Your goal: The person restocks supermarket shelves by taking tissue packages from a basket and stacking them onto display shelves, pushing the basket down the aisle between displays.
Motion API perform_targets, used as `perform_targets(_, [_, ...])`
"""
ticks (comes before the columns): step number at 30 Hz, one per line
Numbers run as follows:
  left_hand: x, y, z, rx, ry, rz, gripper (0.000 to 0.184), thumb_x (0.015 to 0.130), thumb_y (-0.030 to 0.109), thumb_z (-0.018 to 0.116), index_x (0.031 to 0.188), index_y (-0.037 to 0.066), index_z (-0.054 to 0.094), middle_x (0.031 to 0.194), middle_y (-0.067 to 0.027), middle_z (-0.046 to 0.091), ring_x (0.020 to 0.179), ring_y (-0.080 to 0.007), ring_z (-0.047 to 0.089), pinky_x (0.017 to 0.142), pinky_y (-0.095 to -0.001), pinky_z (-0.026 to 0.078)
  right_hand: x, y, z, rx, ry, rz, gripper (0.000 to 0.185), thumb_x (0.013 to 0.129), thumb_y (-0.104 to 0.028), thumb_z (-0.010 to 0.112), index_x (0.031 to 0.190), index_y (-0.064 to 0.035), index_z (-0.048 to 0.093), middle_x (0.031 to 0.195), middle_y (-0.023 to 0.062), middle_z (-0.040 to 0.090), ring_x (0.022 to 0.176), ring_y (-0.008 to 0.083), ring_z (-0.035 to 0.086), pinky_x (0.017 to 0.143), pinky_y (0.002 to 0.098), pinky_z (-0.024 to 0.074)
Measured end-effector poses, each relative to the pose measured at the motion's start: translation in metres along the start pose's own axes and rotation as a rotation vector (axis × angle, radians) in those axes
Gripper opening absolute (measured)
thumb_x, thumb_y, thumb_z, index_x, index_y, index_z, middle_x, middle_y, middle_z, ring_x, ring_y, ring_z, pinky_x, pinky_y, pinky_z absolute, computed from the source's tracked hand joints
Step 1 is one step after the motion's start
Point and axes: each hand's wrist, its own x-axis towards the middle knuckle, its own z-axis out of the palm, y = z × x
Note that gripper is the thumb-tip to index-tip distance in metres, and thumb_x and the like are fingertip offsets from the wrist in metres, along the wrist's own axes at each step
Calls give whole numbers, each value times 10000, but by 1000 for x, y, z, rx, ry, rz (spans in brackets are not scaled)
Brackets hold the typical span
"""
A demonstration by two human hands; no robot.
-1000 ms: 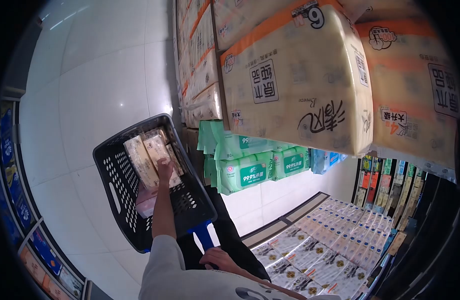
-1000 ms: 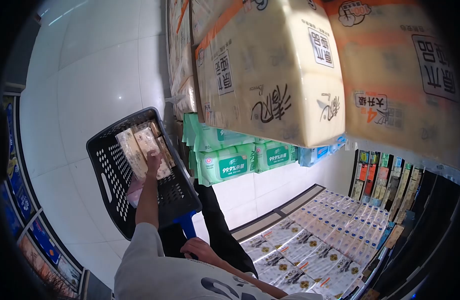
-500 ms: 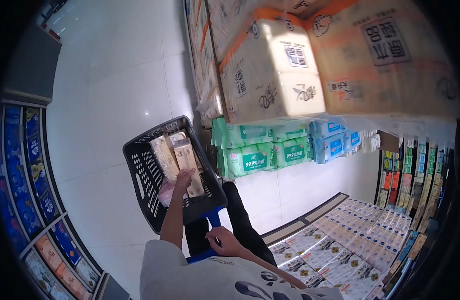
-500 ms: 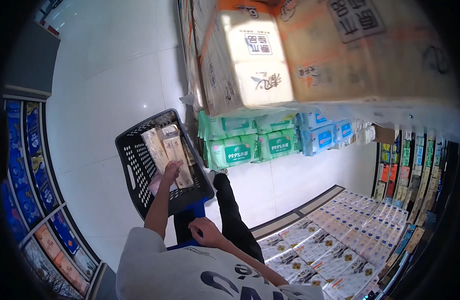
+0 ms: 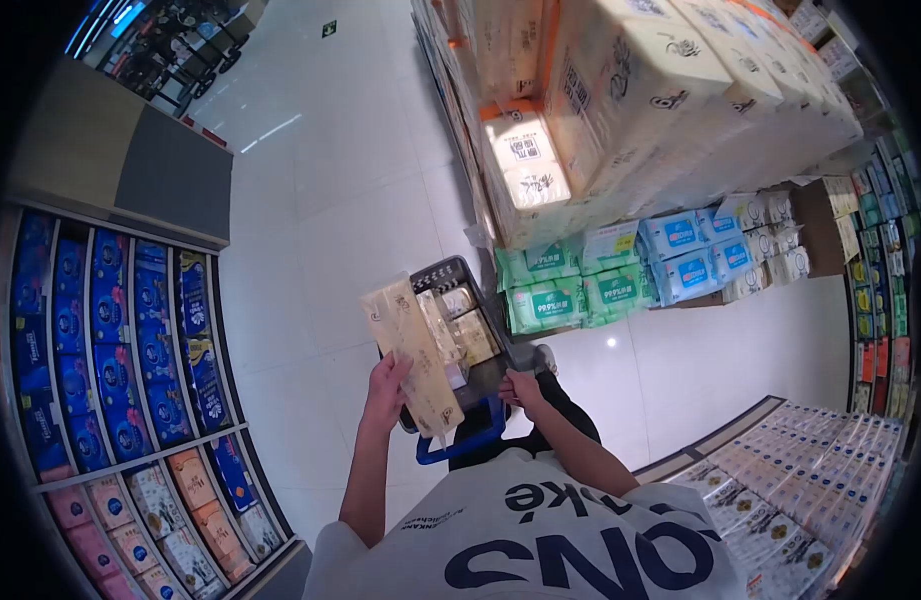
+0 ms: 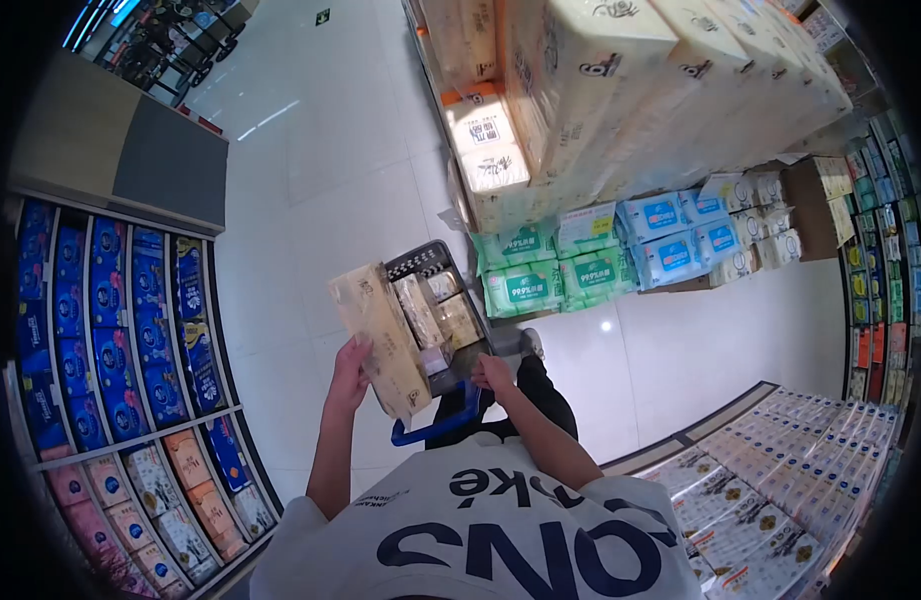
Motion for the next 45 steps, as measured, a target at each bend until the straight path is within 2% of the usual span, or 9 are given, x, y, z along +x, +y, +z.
perform_targets(5, [-89,38,7,-210,34,105,376,905,168,600,1245,20,534,836,-2,631,467,-16,434,418,-158,333,3,-38,44,-182,-270,-80,476,947,-523,545,1137,-91,608,1006,65,675,849,175,667,745,327,552])
perform_targets(7, [-116,52,19,-485,140,70,238,885,104,613,1110,33,581,831,-11,638,499,-56,516,431,-195,415,-19,-57,69,-125,-716,-208,607,923,-586,559,1299,-110,574,1202,93,640,1042,228,639,869,390,536])
perform_targets(12, [-114,44,-9,-534,56,176,134,885,87,597,1014,58,583,729,8,587,489,-74,528,390,-228,422,-85,-93,48,134,-884,-17,642,926,-575,564,1358,-101,526,1264,102,610,1103,240,613,906,406,524])
perform_targets(20, [-81,4,-15,-581,26,68,19,918,99,574,900,93,570,582,84,436,431,-13,347,374,-197,308,-117,-145,22,459,-989,76,689,939,-530,575,1431,-67,439,1310,125,585,1163,244,585,952,409,517])
perform_targets(26, [-72,12,8,-387,-77,114,81,934,136,573,961,65,600,587,100,446,454,5,346,418,-171,261,-131,-150,7,37,-674,-301,634,944,-470,579,1403,-52,452,1288,136,600,1126,254,618,967,437,515])
perform_targets(32, [-75,38,34,-196,-35,316,103,963,186,568,999,104,617,728,54,545,639,-44,495,560,-195,386,-172,-159,5,368,-669,-355,568,945,-434,548,1370,-61,490,1232,143,623,1074,261,638,926,432,533])
perform_targets(35, [-71,54,58,-232,43,407,339,991,250,547,1254,37,550,994,-41,612,900,-108,583,785,-243,465,-173,-163,8,554,-823,-285,577,949,-473,510,1372,-81,501,1247,142,623,1088,277,634,931,444,530])
perform_targets(38, [-64,63,90,-20,10,552,638,987,308,537,1507,84,243,1428,-153,397,1208,-216,507,962,-384,463,-164,-164,14,664,-903,-238,598,955,-518,480,1377,-94,505,1263,141,620,1102,280,630,935,447,529])
perform_targets(45, [-48,92,148,83,17,693,815,903,401,645,1510,51,230,1500,-214,286,1373,-322,347,1079,-437,381,-173,-162,2,579,-815,-275,599,956,-514,489,1378,-90,503,1265,141,620,1101,274,632,935,441,530])
